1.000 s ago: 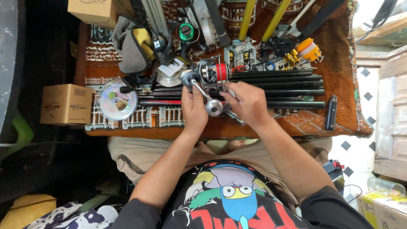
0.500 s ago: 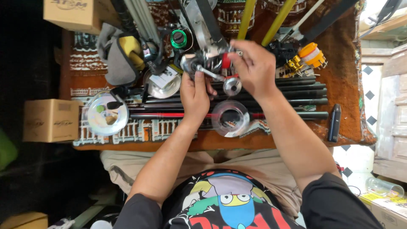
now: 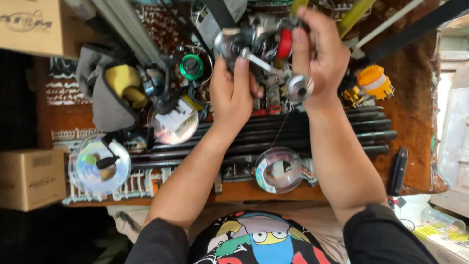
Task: Assembling and inspecting a spinning fishing reel on a workbench.
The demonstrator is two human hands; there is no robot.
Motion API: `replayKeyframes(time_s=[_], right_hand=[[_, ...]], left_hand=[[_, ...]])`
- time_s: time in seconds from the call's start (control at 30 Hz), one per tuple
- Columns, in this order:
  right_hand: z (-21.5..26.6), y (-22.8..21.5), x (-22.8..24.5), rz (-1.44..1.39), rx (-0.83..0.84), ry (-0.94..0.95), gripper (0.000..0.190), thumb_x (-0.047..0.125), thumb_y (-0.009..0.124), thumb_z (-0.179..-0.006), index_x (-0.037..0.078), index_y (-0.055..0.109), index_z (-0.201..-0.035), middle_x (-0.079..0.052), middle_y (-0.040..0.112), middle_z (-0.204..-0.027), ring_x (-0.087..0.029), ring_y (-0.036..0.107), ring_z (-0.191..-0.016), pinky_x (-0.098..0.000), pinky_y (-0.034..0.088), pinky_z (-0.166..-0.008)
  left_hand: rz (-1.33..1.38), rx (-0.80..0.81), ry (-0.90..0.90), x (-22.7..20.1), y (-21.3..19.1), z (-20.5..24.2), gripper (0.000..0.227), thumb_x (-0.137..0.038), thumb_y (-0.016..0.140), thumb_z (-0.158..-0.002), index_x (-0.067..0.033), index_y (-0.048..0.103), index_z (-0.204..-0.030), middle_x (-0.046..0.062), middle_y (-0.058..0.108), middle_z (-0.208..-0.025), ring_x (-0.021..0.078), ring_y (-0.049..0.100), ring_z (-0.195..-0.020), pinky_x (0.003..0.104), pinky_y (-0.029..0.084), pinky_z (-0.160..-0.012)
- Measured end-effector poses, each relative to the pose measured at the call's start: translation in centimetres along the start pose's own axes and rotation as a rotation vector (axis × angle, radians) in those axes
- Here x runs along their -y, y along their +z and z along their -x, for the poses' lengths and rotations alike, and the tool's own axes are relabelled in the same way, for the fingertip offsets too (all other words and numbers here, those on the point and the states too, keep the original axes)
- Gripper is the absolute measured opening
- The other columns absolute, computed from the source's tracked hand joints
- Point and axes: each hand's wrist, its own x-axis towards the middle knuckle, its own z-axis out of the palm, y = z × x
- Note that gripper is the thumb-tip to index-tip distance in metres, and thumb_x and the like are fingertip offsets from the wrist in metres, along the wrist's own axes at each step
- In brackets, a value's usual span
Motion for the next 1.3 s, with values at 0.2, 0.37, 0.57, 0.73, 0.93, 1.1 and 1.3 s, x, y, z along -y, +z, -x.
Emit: replayKeyframes(time_s=[0.2,0.37,0.57,0.73,0.93,1.1,1.3], right_hand=[[0.3,0.3,-0.5,-0.043,0.086,-0.015,0.023,0.002,0.064,-0.11,-0.009,0.063,-0.13,-0.002,0.051,-0.066,-0.012,0.036,-0.055,-0.0278,0.026,-0.054],[-0.2,-1.4,1.8,-0.085,0.213,0.069,0.028,0.0,0.066,-0.111,-0.01,0.061,-0.136,-0.004,0.048,-0.077,-0.012,0.037,-0.064,-0.0261,0.029,-0.06],[-0.7,-3.1,4.5,-0.059,0.365,0.157,0.046,-0.003,0.071,-0.107,-0.009,0.053,-0.149,-0.007,0.053,-0.089,-0.011,0.04,-0.069,-0.0234,0.033,-0.063],[1.0,-4.6,6.5,-0.008,0.455,0.277,0.059,-0.003,0.071,-0.1,-0.009,0.045,-0.153,-0.006,0.059,-0.083,-0.009,0.045,-0.059,-0.0217,0.031,-0.053],[6.0,-6.6,5.8,-0.029,0.675,0.503,0.019,0.011,0.08,-0.086,0.006,0.076,-0.104,0.0,0.06,-0.054,-0.008,0.04,-0.037,-0.0229,0.028,-0.04],[6.9,-7.2,7.4,0.074,0.996,0.385,0.035,0.022,0.088,-0.072,0.009,0.08,-0.103,-0.013,0.069,-0.083,-0.031,0.063,-0.065,-0.0439,0.052,-0.065],[7.2,-7.1,8.4,0.259,1.119,0.285,0.028,0.025,0.082,-0.077,0.013,0.078,-0.102,-0.005,0.072,-0.096,-0.03,0.072,-0.085,-0.043,0.05,-0.08]], left_hand=[[0.04,0.024,-0.058,0.6,-1.1,0.5,0.019,-0.02,0.044,-0.109,-0.0023,0.047,-0.116,0.003,0.051,-0.067,0.0111,0.05,-0.054,0.024,0.048,-0.053],[0.067,0.047,-0.064,0.3,-1.5,0.6,0.022,-0.022,0.042,-0.11,-0.0021,0.048,-0.116,0.003,0.052,-0.066,0.011,0.05,-0.055,0.024,0.048,-0.054],[0.13,0.03,-0.088,0.0,-2.0,0.3,0.026,-0.029,0.041,-0.109,-0.0036,0.049,-0.11,0.003,0.052,-0.063,0.0125,0.054,-0.052,0.024,0.047,-0.051],[0.13,0.06,-0.07,-1.0,-2.5,0.1,0.026,-0.029,0.042,-0.109,-0.004,0.05,-0.109,0.002,0.052,-0.062,0.0121,0.054,-0.052,0.022,0.045,-0.048],[0.12,0.139,0.024,-0.5,-3.0,-0.4,0.025,-0.024,0.041,-0.109,-0.0039,0.048,-0.096,0.012,0.057,-0.051,0.0226,0.066,-0.042,0.027,0.052,-0.03],[0.144,0.267,0.008,-1.8,-2.8,0.1,0.024,-0.022,0.043,-0.109,-0.0028,0.049,-0.096,0.012,0.057,-0.049,0.0219,0.064,-0.04,0.027,0.052,-0.028],[0.196,0.359,-0.018,-2.2,-2.9,0.0,0.023,-0.021,0.042,-0.109,-0.0018,0.05,-0.098,0.012,0.057,-0.05,0.0212,0.063,-0.04,0.026,0.05,-0.029]])
